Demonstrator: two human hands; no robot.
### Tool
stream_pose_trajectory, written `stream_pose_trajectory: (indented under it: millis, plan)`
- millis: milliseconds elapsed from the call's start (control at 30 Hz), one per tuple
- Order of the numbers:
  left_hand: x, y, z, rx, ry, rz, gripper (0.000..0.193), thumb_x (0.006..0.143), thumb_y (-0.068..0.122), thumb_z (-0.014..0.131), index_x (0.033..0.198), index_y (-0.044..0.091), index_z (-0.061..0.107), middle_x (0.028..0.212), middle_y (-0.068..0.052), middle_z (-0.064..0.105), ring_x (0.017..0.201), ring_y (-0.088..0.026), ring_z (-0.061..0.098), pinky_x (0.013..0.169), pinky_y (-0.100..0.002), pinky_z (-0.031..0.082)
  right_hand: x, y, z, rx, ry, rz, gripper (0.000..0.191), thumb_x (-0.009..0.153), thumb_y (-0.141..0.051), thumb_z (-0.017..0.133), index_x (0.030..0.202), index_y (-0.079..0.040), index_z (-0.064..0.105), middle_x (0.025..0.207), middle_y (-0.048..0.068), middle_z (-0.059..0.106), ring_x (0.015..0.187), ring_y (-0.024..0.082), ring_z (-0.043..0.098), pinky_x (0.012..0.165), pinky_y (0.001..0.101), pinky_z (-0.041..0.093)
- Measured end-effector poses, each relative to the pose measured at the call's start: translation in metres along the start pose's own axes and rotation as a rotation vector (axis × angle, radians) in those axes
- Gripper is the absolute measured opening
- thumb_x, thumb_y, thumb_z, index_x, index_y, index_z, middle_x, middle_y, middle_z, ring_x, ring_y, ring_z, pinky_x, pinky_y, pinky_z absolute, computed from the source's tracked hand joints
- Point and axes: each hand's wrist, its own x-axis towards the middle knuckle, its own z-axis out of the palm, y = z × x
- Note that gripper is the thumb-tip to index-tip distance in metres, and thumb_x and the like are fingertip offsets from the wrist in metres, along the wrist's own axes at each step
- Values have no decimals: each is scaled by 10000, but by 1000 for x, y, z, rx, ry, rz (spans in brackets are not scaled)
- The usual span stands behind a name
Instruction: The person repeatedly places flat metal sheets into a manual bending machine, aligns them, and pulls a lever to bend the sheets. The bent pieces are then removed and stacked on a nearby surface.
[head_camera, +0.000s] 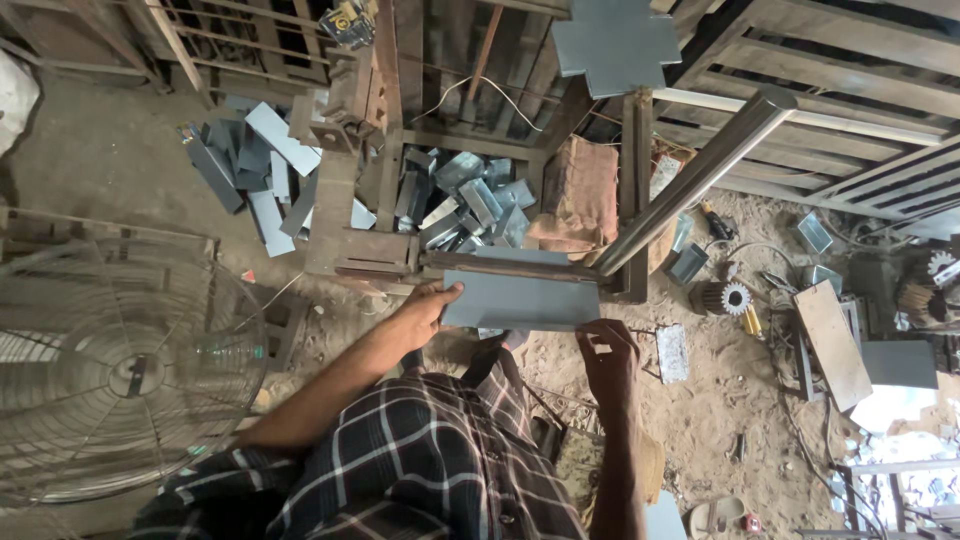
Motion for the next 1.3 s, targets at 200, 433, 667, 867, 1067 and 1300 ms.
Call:
stream_pose_trajectory:
  millis: [200,433,667,867,1067,1300]
  plan:
    - [2,-2,-1,-5,8,-12,221,986,268,663,1141,126,732,1069,-33,771,961,-193,746,869,-448,630,-3,22,14,17,107,-110,115,881,-70,775,993,-57,752,1036,79,710,845,174,703,645,271,590]
    - [9,-5,-3,7,-4,10,246,977,271,672,1168,120,706,1054,-41,755,929,-202,732,822,-449,625,-18,32,26,128,149,44,109,909,-95,754,1003,-39,758,875,65,635,672,94,608,456,247,478]
    - [7,-2,-1,-7,-27,48,231,977,241,695,1142,80,717,1023,-49,753,872,-184,723,770,-392,625,-26,28,39,158,230,44,96,958,-110,723,983,-19,741,694,6,568,604,53,499,461,221,391]
    - [3,2,1,14,13,12,150,970,218,702,1041,87,716,921,-15,737,777,-133,691,676,-313,589,-26,22,44,68,311,-3,103,951,-100,728,986,-6,752,717,28,533,597,87,451,485,254,360]
    - [4,4,-3,-13,-23,20,144,964,221,715,989,80,732,898,5,749,777,-102,691,661,-256,577,-23,30,39,-124,297,49,111,906,-105,754,983,-31,787,690,52,559,554,138,486,528,328,396]
    - [3,4,-4,6,-57,62,139,988,219,737,1013,82,736,901,3,730,767,-105,654,643,-266,550,-2,67,2,-304,507,32,100,976,-170,740,928,-105,798,718,37,692,535,129,579,535,281,427]
